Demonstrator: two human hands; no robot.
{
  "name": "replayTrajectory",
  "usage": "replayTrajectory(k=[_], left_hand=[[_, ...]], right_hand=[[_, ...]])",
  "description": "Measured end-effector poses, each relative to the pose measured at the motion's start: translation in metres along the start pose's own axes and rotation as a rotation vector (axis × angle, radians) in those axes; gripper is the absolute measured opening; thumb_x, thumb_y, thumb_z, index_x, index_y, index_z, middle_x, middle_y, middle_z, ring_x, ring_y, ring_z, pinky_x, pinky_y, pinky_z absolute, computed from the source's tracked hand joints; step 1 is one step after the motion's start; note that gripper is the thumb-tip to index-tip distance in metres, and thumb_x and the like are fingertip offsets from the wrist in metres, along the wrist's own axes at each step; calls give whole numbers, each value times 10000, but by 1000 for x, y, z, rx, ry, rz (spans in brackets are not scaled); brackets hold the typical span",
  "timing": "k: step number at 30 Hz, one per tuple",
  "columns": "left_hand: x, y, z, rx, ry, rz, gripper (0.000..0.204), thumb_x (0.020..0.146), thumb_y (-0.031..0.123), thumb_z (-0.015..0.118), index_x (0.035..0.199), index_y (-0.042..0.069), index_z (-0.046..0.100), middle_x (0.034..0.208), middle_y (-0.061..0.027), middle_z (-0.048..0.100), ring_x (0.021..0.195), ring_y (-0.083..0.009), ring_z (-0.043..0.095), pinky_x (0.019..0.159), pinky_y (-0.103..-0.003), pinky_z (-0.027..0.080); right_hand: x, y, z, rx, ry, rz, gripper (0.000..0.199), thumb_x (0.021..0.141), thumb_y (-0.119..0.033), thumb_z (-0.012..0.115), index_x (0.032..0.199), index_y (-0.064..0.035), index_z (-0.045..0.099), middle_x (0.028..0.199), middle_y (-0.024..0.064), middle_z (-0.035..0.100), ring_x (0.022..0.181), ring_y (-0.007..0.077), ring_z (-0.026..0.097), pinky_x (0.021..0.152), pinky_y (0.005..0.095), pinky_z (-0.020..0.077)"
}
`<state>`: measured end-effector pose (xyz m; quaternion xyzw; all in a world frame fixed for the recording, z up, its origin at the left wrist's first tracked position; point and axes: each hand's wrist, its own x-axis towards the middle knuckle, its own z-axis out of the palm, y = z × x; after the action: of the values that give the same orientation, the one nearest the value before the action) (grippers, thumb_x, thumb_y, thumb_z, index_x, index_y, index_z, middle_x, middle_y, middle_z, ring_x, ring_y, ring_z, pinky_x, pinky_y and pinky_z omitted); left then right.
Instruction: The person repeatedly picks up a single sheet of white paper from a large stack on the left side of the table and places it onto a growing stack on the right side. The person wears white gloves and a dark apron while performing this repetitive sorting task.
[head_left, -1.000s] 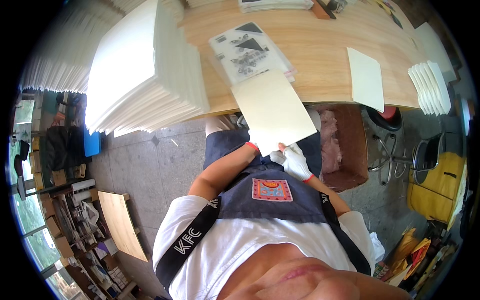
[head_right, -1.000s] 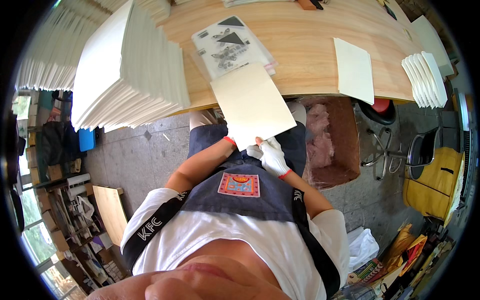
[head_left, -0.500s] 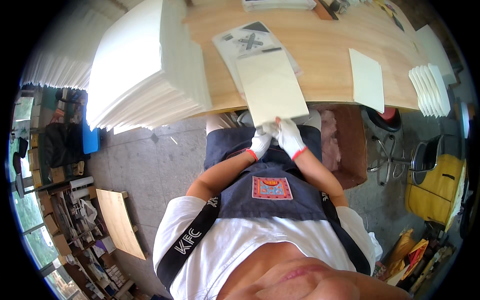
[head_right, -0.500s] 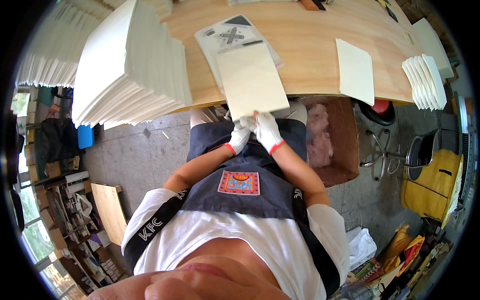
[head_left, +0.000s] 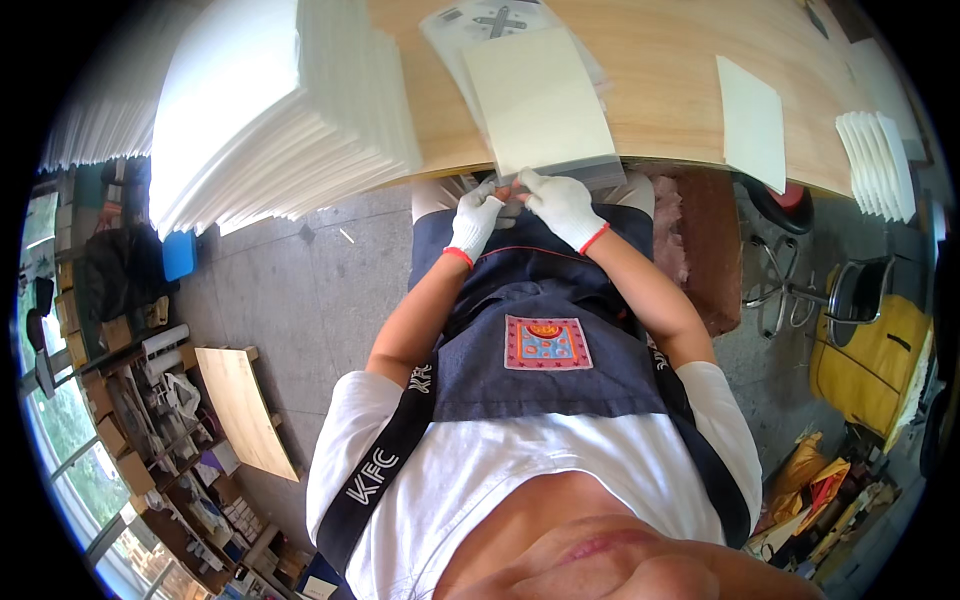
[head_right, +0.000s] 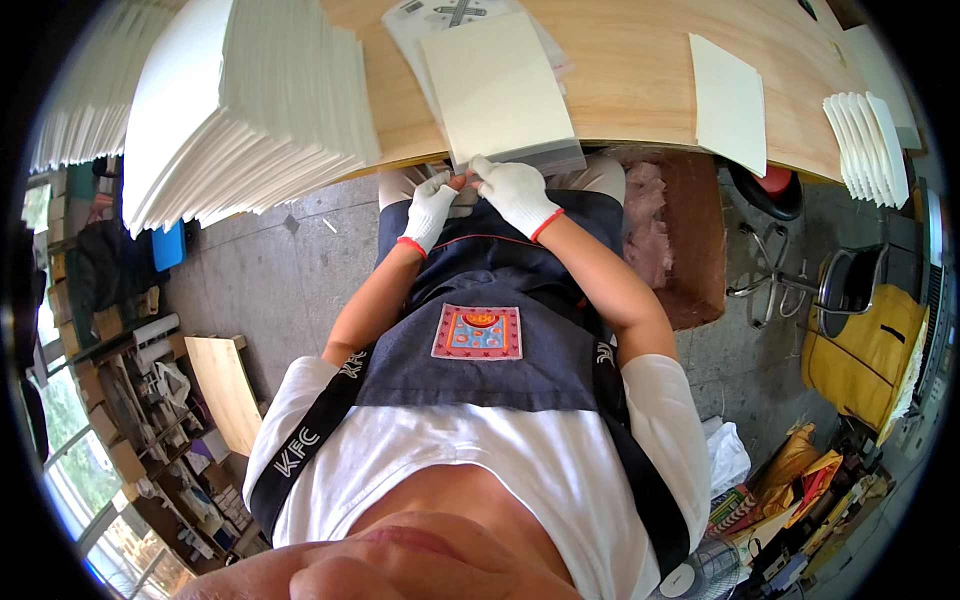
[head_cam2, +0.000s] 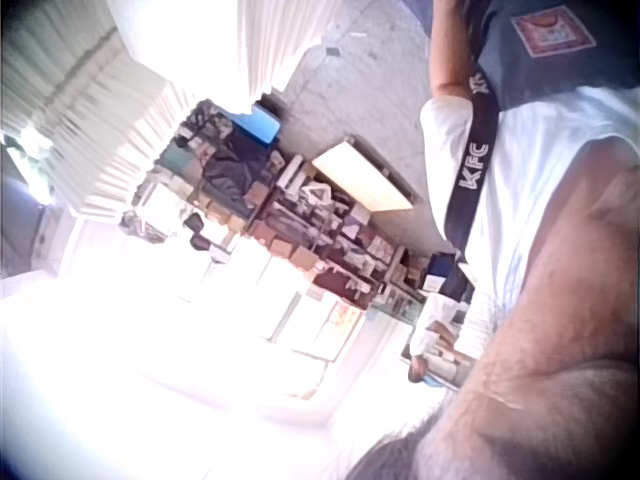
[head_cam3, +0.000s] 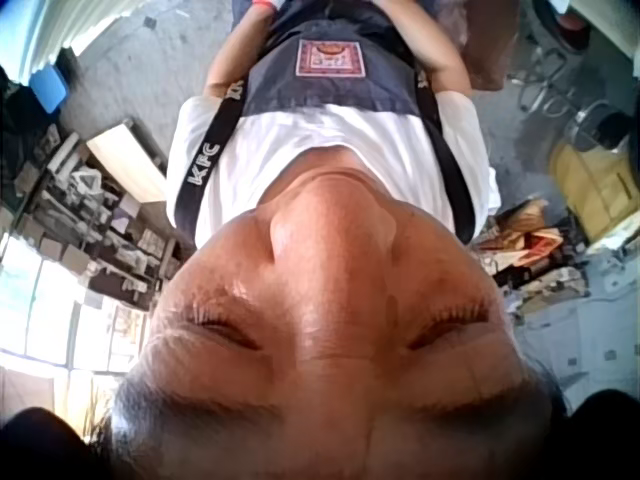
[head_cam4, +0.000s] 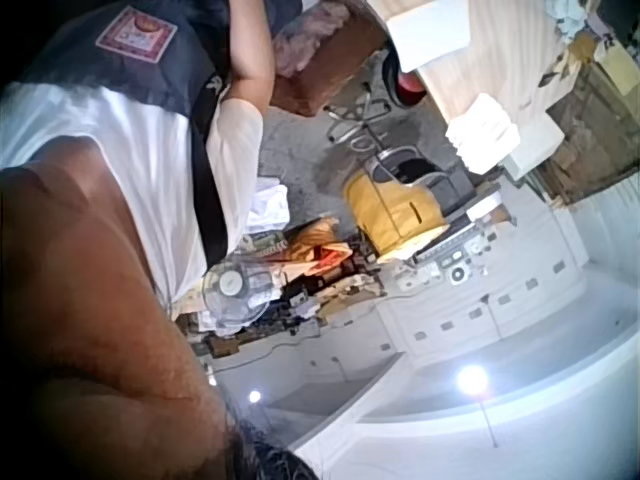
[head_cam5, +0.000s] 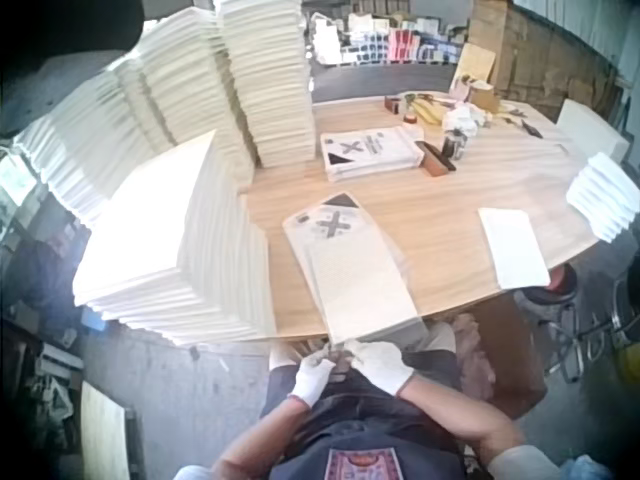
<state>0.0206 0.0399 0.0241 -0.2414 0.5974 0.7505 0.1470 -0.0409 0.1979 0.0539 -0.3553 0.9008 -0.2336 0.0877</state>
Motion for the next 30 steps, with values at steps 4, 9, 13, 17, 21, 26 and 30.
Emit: replayTrajectory(k=[4, 9, 13, 17, 21, 26, 30], left_hand=[[6, -2, -10, 13, -11, -33, 273, 905, 239, 477, 984, -7, 565, 865, -85, 626, 735, -158, 617, 611, -258, 510], [0, -1, -11, -50, 31, -45, 263, 895, 198, 482, 1007, -32, 541, 887, -126, 629, 717, -172, 621, 621, -255, 518], [-9, -16, -28, 106, 39, 99, 205, 875, 170, 515, 947, -16, 562, 813, -92, 628, 694, -161, 616, 601, -255, 508], [11, -17, -31, 835, 389, 918, 169, 694, 67, 671, 842, 72, 590, 900, -78, 616, 677, -225, 597, 569, -307, 481], [9, -3, -18, 1251, 349, 1229, 221, 591, 97, 721, 766, 111, 586, 885, -36, 606, 658, -235, 567, 537, -336, 471], [13, 10, -21, 1088, 268, 1209, 171, 614, 116, 719, 677, 88, 563, 789, -60, 583, 647, -243, 539, 559, -338, 445], [30, -13, -18, 538, 484, 826, 164, 717, 55, 673, 723, 44, 509, 674, -66, 523, 618, -213, 518, 577, -305, 415]], right_hand=[[15, -10, 11, -231, -173, -3, 205, 824, -265, 483, 949, -105, 459, 746, 95, 638, 696, 294, 629, 542, 409, 464], [-22, 28, -21, 909, 22, 249, 121, 784, -136, 503, 862, -47, 525, 705, 78, 600, 581, 190, 584, 499, 314, 462], [-114, 136, -75, 454, 531, 745, 244, 858, -171, 422, 839, 29, 561, 730, 115, 598, 627, 249, 587, 559, 343, 482], [-200, 204, -15, -387, -379, 867, 291, 792, -187, 505, 1025, -20, 554, 990, 244, 592, 894, 365, 594, 790, 447, 460], [-112, 107, -51, -189, 142, 407, 449, 717, -174, 632, 1143, -127, 500, 1009, 139, 593, 941, 313, 570, 803, 412, 451], [-54, 85, -43, -133, 434, -72, 193, 711, -180, 642, 864, -105, 552, 910, 79, 589, 861, 265, 560, 706, 364, 445], [-37, 83, -4, 420, 504, 362, 140, 758, -186, 622, 765, -70, 543, 792, 95, 581, 735, 261, 556, 658, 330, 437]])
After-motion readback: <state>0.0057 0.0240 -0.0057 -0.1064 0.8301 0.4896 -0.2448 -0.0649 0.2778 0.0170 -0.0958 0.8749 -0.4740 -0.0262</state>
